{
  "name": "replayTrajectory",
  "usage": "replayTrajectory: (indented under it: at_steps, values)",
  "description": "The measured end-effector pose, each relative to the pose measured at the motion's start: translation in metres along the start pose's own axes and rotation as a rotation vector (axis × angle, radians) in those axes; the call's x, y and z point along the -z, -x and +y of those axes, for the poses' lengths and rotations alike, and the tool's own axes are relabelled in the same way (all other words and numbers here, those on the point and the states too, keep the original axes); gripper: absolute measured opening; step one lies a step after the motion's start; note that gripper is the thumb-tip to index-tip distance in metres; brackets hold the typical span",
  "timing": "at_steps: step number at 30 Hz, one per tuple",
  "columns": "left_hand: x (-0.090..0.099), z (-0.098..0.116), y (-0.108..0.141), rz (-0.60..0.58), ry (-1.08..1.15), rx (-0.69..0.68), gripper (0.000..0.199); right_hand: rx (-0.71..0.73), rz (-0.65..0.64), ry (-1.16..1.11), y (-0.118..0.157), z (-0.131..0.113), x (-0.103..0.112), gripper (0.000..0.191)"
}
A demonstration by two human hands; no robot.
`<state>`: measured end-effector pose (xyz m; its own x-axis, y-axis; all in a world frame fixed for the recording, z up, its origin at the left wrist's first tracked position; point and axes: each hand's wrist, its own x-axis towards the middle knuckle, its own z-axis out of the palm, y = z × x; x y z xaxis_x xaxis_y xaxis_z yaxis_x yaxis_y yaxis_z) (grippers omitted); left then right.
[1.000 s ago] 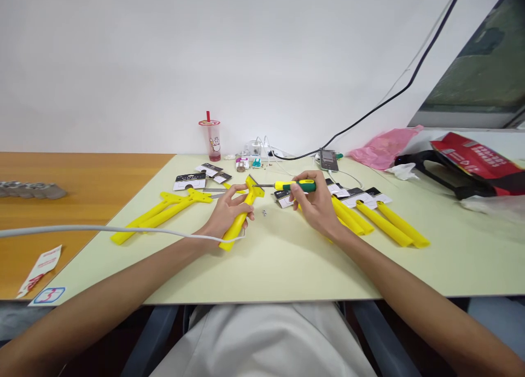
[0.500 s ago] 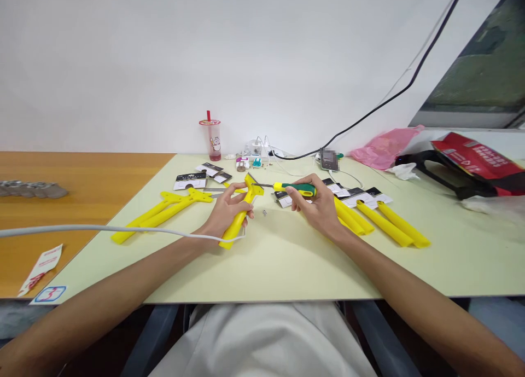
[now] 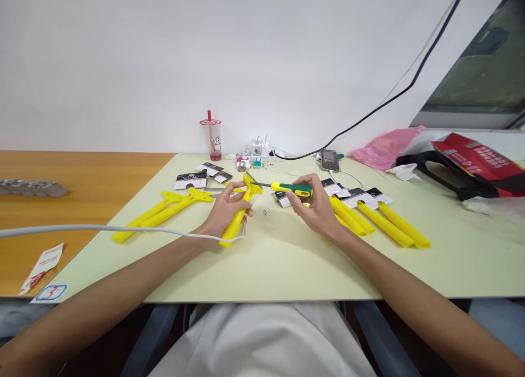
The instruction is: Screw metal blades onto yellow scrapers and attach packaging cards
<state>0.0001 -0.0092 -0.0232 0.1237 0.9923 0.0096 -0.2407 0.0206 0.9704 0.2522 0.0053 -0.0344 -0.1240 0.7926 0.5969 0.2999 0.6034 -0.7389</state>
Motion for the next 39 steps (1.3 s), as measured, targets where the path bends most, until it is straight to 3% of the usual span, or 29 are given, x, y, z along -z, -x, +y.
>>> replayTrajectory:
  at_steps: [13,29,39]
  values:
    - [0.002,-0.001,-0.003,0.028,0.003,-0.016,0.066,0.027,-0.05,0.078,0.001,-0.003,0.002,0.034]
    - [0.0,-0.001,-0.002,0.059,-0.003,-0.001,0.064,-0.019,0.023,0.144,-0.004,-0.009,0.002,0.05]
    - [0.0,-0.003,-0.002,0.036,0.046,0.003,0.067,-0.052,0.095,0.013,-0.001,0.002,-0.001,0.041]
